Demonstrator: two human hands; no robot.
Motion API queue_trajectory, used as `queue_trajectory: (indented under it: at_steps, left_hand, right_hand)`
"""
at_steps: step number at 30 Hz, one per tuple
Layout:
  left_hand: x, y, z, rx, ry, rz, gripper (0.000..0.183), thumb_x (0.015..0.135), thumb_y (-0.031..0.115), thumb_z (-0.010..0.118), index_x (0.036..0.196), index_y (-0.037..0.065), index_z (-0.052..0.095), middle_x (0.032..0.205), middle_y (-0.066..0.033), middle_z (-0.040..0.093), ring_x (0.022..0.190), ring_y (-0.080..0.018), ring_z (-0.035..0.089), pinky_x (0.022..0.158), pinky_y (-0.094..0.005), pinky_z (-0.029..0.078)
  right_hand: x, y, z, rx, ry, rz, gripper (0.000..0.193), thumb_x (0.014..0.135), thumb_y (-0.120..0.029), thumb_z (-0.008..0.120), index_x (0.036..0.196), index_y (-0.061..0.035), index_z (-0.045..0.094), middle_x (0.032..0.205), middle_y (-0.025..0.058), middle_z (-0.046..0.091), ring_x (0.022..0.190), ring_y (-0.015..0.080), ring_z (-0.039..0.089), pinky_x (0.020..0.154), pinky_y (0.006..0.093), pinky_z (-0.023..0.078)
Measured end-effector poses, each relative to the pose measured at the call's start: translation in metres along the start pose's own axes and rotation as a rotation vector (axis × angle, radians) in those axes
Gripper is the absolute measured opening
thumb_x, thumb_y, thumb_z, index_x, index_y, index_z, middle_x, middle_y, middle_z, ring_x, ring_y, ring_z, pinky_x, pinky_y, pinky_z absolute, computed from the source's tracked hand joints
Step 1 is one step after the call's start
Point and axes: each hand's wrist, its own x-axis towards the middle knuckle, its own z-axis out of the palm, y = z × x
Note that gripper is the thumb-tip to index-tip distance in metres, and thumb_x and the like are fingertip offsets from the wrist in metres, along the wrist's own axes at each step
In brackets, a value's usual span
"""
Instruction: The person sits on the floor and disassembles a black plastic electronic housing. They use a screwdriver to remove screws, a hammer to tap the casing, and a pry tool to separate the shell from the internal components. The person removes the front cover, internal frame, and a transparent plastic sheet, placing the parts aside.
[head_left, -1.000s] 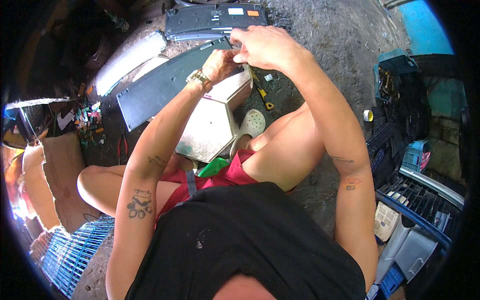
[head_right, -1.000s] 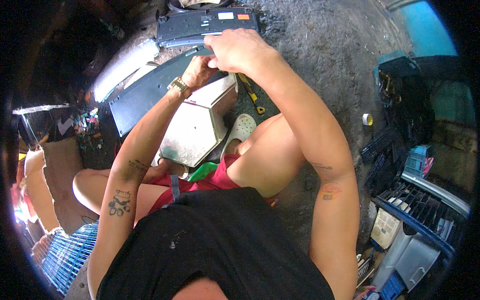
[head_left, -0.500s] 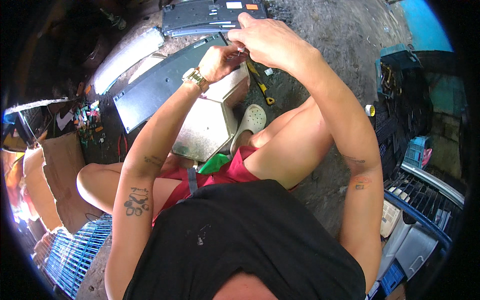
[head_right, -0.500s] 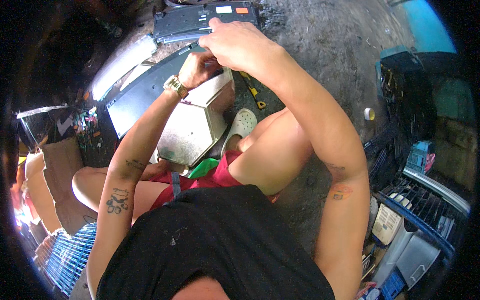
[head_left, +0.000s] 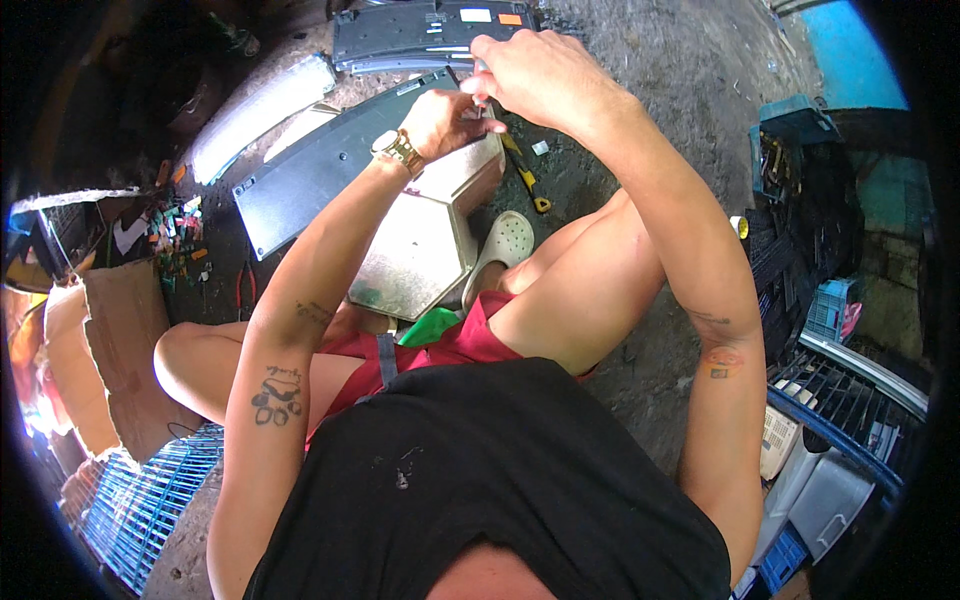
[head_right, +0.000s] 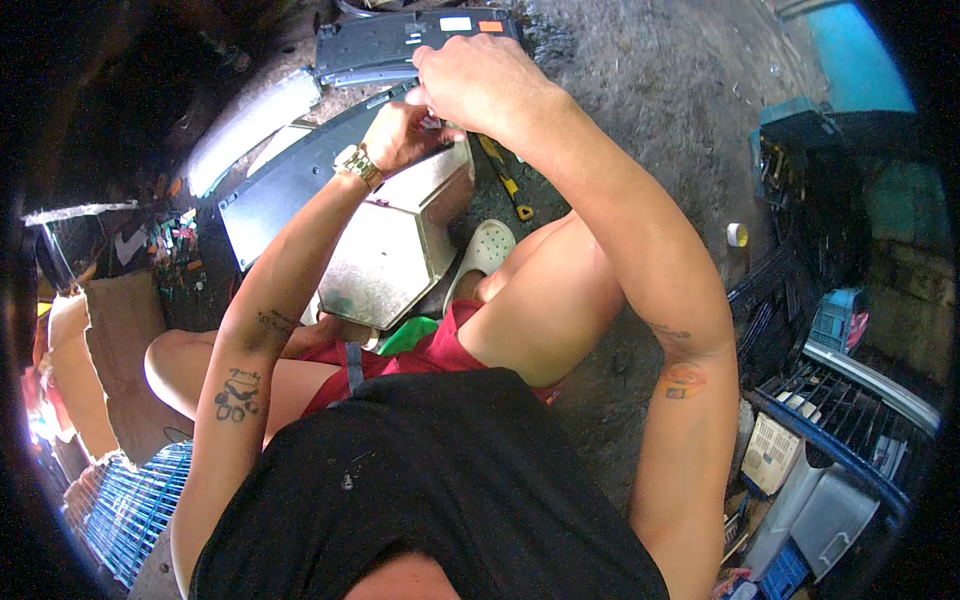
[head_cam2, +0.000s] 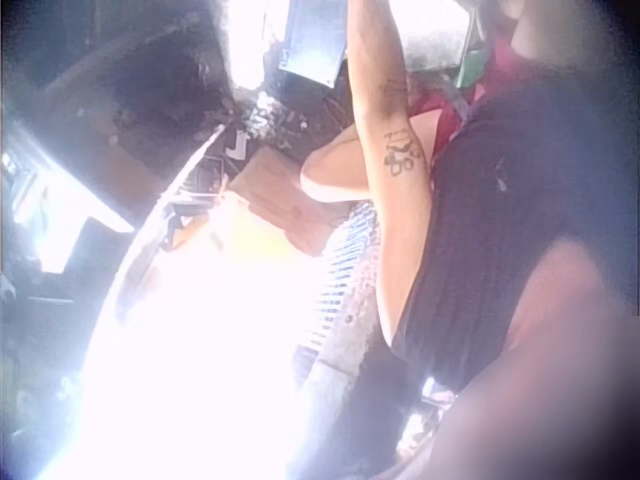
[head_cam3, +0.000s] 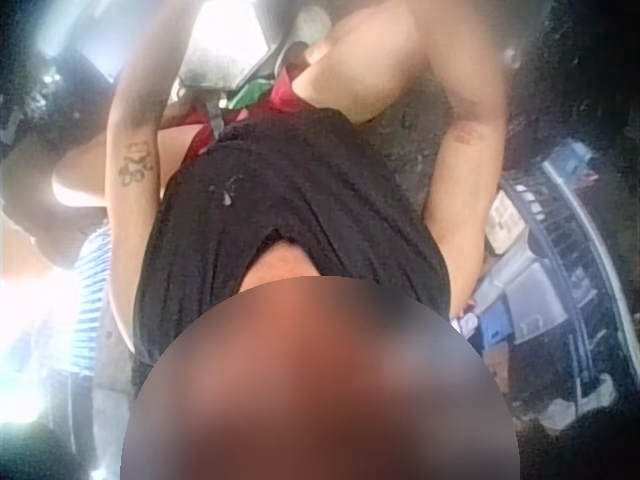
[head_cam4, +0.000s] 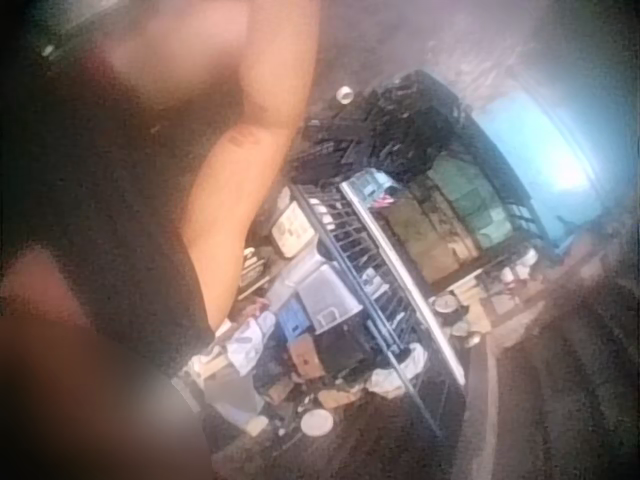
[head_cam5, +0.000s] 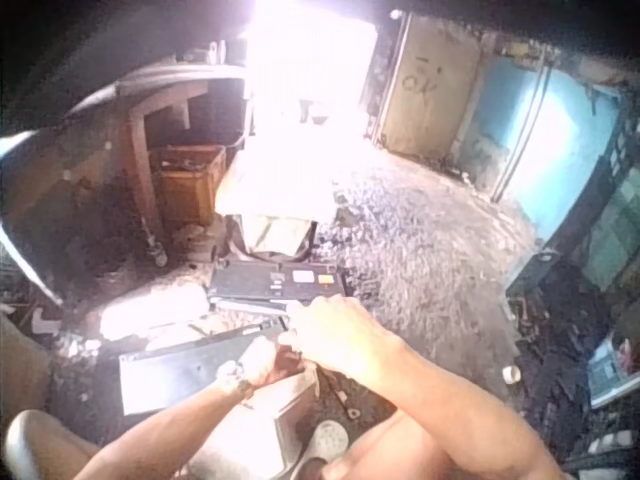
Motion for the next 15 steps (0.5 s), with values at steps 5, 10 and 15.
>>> queue_trajectory:
  at_steps: [5,10,15]
  left_hand:
    - [-0.009,0.007,-0.018,-0.073,0.008,-0.033,0.025,0.097,0.029,0.069,0.116,0.013,0.070,0.091,-0.0224,0.072,0.082,-0.0398,0.072,0.074,-0.0458,0.056]
    - [-0.048,0.004,-0.070,0.028,0.001,-0.066,0.021,0.097,0.024,0.071,0.107,0.005,0.068,0.088,-0.0201,0.073,0.082,-0.0362,0.074,0.070,-0.0421,0.056]
    - [-0.109,-0.009,-0.098,0.036,0.029,-0.099,0.019,0.098,0.022,0.070,0.107,0.005,0.068,0.087,-0.0201,0.072,0.082,-0.0377,0.073,0.070,-0.0424,0.056]
  right_hand:
    - [-0.004,0.000,-0.007,0.143,0.136,-0.162,0.027,0.095,-0.023,0.066,0.119,-0.0099,0.064,0.112,0.0198,0.070,0.102,0.0367,0.071,0.085,0.0480,0.058]
    - [0.006,-0.025,-0.014,0.207,0.270,-0.196,0.030,0.097,-0.026,0.064,0.124,-0.0121,0.061,0.094,0.0167,0.076,0.091,0.0379,0.073,0.082,0.0494,0.057]
    - [0.026,-0.080,-0.001,0.414,0.207,-0.384,0.022,0.098,-0.022,0.061,0.115,-0.0077,0.061,0.094,0.0146,0.076,0.090,0.0373,0.073,0.080,0.0468,0.058]
